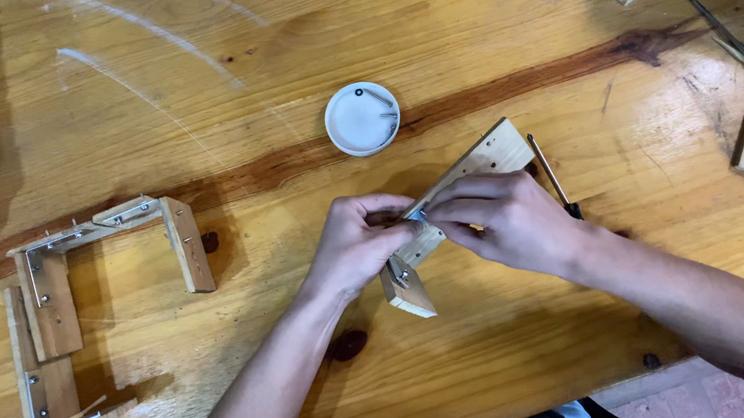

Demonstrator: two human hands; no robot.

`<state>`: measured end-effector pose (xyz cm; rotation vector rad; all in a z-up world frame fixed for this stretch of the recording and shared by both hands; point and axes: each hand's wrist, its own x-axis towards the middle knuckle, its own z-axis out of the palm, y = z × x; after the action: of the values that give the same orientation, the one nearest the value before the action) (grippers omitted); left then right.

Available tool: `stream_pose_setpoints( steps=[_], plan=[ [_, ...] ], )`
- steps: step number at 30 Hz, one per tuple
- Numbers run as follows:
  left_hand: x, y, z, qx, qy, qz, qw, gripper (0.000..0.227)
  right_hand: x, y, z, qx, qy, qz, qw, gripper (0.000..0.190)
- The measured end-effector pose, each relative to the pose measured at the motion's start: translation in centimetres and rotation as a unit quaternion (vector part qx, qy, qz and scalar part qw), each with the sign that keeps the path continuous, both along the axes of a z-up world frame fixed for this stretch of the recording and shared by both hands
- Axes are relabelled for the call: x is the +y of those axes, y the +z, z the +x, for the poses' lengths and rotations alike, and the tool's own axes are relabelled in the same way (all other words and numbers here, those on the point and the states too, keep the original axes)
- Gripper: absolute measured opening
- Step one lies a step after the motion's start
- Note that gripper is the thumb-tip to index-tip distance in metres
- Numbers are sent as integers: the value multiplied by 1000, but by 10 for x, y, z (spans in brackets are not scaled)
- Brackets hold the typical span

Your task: The person assembles a wooden frame by attaching metal brackets to wooden pieces using a screwdriver. They secure screws into pre-drilled holes, align the pieces, and tighten the brackets to form a rectangular frame.

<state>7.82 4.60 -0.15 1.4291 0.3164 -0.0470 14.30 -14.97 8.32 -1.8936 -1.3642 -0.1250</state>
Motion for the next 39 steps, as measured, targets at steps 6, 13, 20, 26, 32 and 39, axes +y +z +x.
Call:
stream_pose_setpoints(
  steps=[6, 13, 20, 26, 32, 39],
  plan=[
    [0, 1, 1, -19, -4, 57, 998, 33, -2, -11, -3, -41, -26, -15, 999, 12],
    [-1, 37, -4, -21, 17, 133, 991, 27, 1, -23, -10, -71, -51, -7, 996, 9],
    [-7, 48, -7, -20, 25, 195, 980, 26, 8, -24, -15, -130, -85, 16, 988, 8],
    [-9, 44, -5, 7, 35, 219, 975, 26, 9, -37, -16, -142, -113, -9, 983, 8],
    [-16, 40, -7, 1, 48, 265, 963, 25, 16, -43, -24, -159, -174, -83, 968, 13],
    [-23, 44, -14, -128, 82, 337, 929, 28, 16, -69, -12, 257, -176, -115, 943, 26]
  ],
)
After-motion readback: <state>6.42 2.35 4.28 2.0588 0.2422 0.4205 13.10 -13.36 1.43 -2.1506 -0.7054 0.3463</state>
